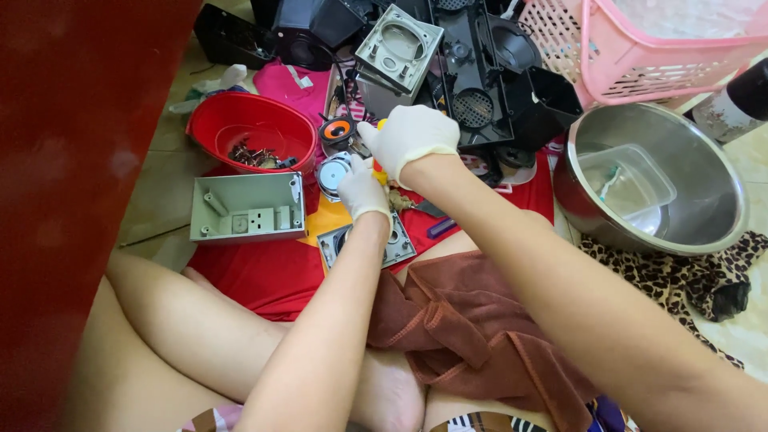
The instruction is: The person sits on the floor and uses a screwdriver to disassemble a small electronic component, removing screws and separating parts. They wipe the component with a cloth and place the removed screws into a red container.
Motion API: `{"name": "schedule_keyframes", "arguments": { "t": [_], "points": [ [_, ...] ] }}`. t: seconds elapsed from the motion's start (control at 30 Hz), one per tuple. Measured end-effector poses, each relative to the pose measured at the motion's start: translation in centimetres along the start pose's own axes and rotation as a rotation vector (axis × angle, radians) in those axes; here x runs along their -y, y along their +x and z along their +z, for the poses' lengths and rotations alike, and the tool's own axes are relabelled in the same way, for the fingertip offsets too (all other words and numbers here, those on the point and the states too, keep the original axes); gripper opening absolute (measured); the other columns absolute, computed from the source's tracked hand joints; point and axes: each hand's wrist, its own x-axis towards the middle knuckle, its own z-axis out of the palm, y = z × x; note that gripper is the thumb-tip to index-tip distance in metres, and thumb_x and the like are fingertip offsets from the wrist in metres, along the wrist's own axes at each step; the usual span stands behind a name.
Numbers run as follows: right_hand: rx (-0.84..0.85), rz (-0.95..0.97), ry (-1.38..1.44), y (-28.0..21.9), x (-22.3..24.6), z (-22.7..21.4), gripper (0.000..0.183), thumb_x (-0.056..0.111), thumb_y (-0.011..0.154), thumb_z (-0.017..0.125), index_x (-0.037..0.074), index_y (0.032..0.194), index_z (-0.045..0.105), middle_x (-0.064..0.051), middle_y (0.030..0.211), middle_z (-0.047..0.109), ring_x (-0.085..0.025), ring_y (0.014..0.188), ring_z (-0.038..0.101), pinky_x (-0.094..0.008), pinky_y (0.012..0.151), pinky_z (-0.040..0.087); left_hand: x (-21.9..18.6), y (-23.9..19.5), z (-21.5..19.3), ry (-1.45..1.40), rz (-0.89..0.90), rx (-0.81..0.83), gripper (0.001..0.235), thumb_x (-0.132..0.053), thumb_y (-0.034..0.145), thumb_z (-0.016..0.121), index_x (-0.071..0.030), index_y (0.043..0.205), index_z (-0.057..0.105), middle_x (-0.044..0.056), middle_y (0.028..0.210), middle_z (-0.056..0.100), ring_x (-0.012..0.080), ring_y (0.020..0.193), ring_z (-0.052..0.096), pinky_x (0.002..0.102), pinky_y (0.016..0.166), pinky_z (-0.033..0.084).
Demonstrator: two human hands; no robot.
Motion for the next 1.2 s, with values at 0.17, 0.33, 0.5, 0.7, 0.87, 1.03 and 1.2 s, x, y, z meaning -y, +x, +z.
{"name": "schedule_keyframes", "arguments": {
  "t": [0.17, 0.33, 0.5, 0.7, 0.87, 1.03, 1.2],
  "points": [
    [0.209, -0.129, 0.063, 0.1, -0.4, -1.3, 0.054, 0.057, 0.08, 0.055, 0.006, 0.091, 0.065, -0.011, 0.079, 0.066, -0.026, 0.084, 0.065, -0.039, 0.076, 0.05, -3.1, -2.7, -4.5, -1.188, -0.491, -0.112, 0.035, -0.034, 0.089, 0.041, -0.012, 0.074, 0.065, 0.009, 0.049, 0.061, 0.0166, 0.033, 0.054, 0.023, 0.033, 0.045],
    [0.425, -0.283, 0.028, 1.0, -0.7, -3.1, 0.043, 0.054, 0.072, 0.062, 0.011, 0.078, 0.064, -0.005, 0.064, 0.066, -0.018, 0.066, 0.065, -0.032, 0.072, 0.05, -6.3, -6.4, -12.7, -1.058, -0.298, 0.213, 0.032, -0.026, 0.078, 0.049, -0.001, 0.092, 0.062, 0.014, 0.079, 0.065, 0.0233, 0.071, 0.061, 0.03, 0.059, 0.048],
    [0.494, -0.426, -0.046, -0.3, -0.3, -5.2, 0.038, 0.038, 0.074, 0.068, 0.01, 0.098, 0.063, -0.009, 0.083, 0.068, -0.022, 0.077, 0.067, -0.034, 0.079, 0.049, -2.8, 0.4, -7.8, -1.058, -0.376, 0.247, 0.034, -0.041, 0.069, 0.069, -0.008, 0.064, 0.062, 0.008, 0.054, 0.06, 0.023, 0.051, 0.061, 0.037, 0.046, 0.052],
    [0.327, -0.645, -0.226, -0.5, -0.9, -4.0, 0.038, 0.01, 0.07, 0.071, 0.004, 0.106, 0.06, -0.018, 0.094, 0.063, -0.036, 0.096, 0.06, -0.043, 0.087, 0.046, -3.6, -2.4, -8.5, -1.178, -0.321, 0.648, 0.032, -0.023, 0.081, 0.03, 0.003, 0.074, 0.048, 0.019, 0.051, 0.052, 0.031, 0.054, 0.063, 0.043, 0.053, 0.057],
    [-0.006, -0.554, -0.22, 1.2, -2.2, -2.0, 0.055, 0.062, 0.075, 0.058, 0.008, 0.075, 0.068, -0.012, 0.071, 0.064, -0.034, 0.062, 0.06, -0.042, 0.062, 0.048, -6.6, -6.3, -12.7, -1.16, -0.193, 0.405, 0.03, -0.029, 0.076, 0.049, -0.001, 0.077, 0.058, 0.006, 0.057, 0.051, 0.0126, 0.038, 0.042, 0.024, 0.035, 0.03],
    [-0.201, -0.284, -0.177, 1.3, -2.1, -1.2, 0.063, 0.059, 0.09, 0.046, 0.001, 0.075, 0.067, -0.014, 0.07, 0.064, -0.03, 0.056, 0.061, -0.037, 0.055, 0.049, -6.5, -6.5, -9.9, -1.275, -0.326, 0.139, 0.037, -0.024, 0.088, 0.033, 0.002, 0.085, 0.059, 0.01, 0.061, 0.055, 0.0155, 0.044, 0.047, 0.025, 0.041, 0.036],
    [-0.055, -0.184, -0.163, 0.8, -1.8, -1.2, 0.055, 0.054, 0.089, 0.046, 0.002, 0.084, 0.067, -0.014, 0.077, 0.066, -0.029, 0.062, 0.063, -0.038, 0.059, 0.049, -7.0, -7.1, -8.9, -1.288, -0.298, -0.073, 0.033, -0.019, 0.088, 0.03, -0.001, 0.088, 0.058, 0.009, 0.069, 0.057, 0.0133, 0.05, 0.051, 0.024, 0.046, 0.041]
  ]
}}
